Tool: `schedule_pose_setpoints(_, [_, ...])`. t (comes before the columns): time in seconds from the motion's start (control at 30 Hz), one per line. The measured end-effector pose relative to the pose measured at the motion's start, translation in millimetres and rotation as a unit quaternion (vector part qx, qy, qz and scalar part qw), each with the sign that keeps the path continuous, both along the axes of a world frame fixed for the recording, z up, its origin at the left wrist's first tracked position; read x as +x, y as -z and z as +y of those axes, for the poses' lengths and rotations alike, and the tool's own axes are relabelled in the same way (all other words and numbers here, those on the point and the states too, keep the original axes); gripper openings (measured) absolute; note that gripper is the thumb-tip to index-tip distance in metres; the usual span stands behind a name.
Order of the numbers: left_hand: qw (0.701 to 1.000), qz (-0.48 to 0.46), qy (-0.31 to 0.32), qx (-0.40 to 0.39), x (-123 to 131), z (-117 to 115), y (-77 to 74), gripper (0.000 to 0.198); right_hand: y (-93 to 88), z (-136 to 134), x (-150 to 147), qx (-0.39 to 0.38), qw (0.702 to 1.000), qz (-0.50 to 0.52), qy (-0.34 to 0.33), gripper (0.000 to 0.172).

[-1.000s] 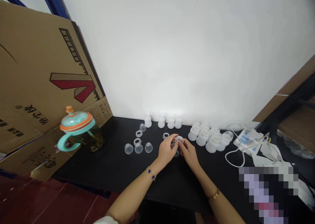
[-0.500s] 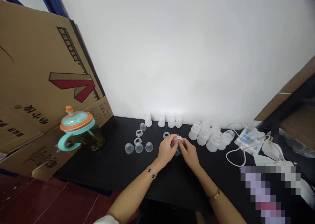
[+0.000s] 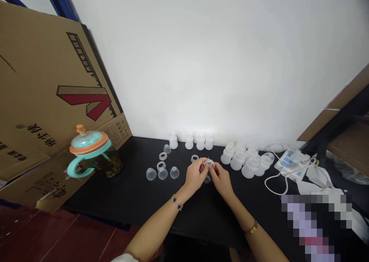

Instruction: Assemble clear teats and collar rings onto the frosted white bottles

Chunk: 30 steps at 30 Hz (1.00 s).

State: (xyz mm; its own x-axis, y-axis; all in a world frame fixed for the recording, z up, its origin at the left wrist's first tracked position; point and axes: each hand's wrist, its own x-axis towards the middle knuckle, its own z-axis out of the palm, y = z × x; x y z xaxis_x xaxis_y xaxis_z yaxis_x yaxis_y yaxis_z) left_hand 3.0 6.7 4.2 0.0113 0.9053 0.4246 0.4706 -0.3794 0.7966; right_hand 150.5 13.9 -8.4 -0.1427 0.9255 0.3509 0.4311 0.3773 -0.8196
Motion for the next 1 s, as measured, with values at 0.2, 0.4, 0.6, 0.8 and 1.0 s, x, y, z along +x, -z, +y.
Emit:
schedule_pose_setpoints(0.2, [1.0, -0.007, 0.008, 0.001, -0.4, -0.3, -0.8, 0.022, 1.2, 0.2, 0.2, 0.006, 1.0, -0.004, 0.003, 0.035])
schedule_pose_setpoints(0.4, [1.0, -0.007, 0.01, 0.002, -0.8, -0.5, -2.1, 0.022, 1.3, 1.7, 0.1, 0.012, 1.0, -0.02, 0.009, 0.035])
schedule_pose_setpoints(0.6, [1.0, -0.003, 0.006, 0.001, -1.1, -0.5, -2.7, 0.022, 0.2, 1.5, 0.0, 0.016, 1.0, -0.024, 0.01, 0.034])
schedule_pose_setpoints(0.8, [1.0, 0.002, 0.001, 0.004, 0.4, -1.9, -3.3, 0.021, 0.1, -0.1, -0.2, 0.013, 1.0, -0.017, 0.009, 0.035])
schedule_pose_setpoints(1.0, [1.0, 0.006, -0.022, 0.005, 4.7, -3.3, 2.7, 0.028, -2.8, -2.0, -0.8, 0.009, 1.0, 0.003, 0.009, 0.035])
